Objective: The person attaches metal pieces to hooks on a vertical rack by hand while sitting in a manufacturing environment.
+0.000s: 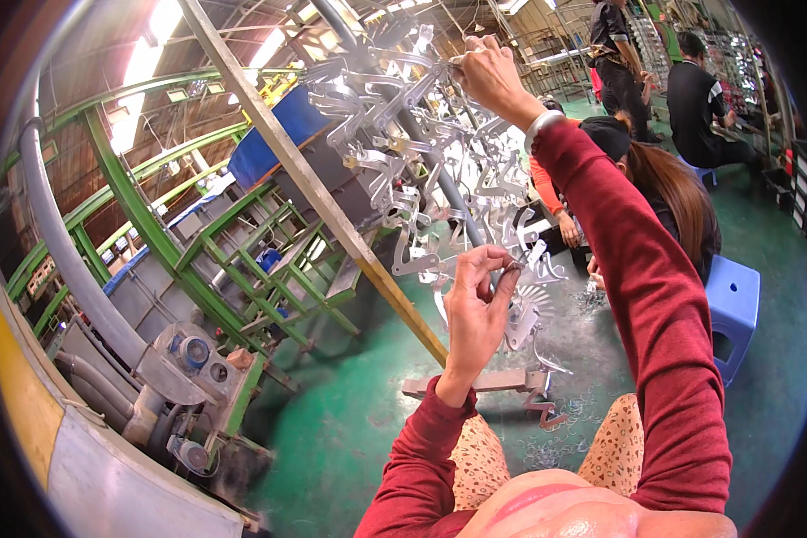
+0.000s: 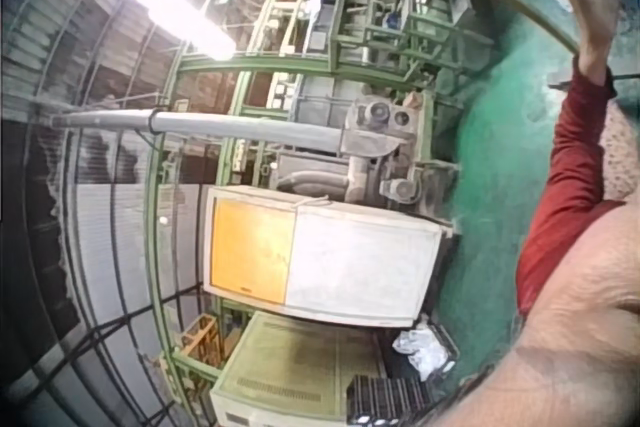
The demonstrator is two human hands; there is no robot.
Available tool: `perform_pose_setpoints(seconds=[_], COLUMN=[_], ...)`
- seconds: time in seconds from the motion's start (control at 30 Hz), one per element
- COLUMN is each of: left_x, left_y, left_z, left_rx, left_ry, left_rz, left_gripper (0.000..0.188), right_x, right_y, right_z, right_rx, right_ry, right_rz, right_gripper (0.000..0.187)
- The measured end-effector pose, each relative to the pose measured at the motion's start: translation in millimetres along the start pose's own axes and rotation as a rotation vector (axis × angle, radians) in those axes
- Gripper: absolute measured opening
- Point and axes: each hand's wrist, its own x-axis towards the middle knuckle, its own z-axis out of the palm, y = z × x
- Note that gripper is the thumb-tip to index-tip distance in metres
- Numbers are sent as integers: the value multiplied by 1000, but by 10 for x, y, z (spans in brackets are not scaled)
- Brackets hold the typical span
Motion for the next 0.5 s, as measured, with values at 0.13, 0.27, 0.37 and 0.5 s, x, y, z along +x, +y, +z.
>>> perform_pose_setpoints(seconds=[0.13,0.27,0.37,0.5], left_x=[-12,10,11,-40], left_y=[-25,-10,-27,-96], left_z=[-6,39,43,50], left_rx=[17,24,-27,-157], left_ry=[6,8,6,7], left_rz=[25,60,52,13], left_gripper=[29,32,32,30], right_x=[-10,40,18,-137], right_y=[30,94,58,196], right_z=[-26,-68,-180,-441], right_rx=[57,35,-12,126], right_ry=[-13,-51,-84,-28], right_rz=[-7,-1,2,-69], right_gripper=[11,19,42,48])
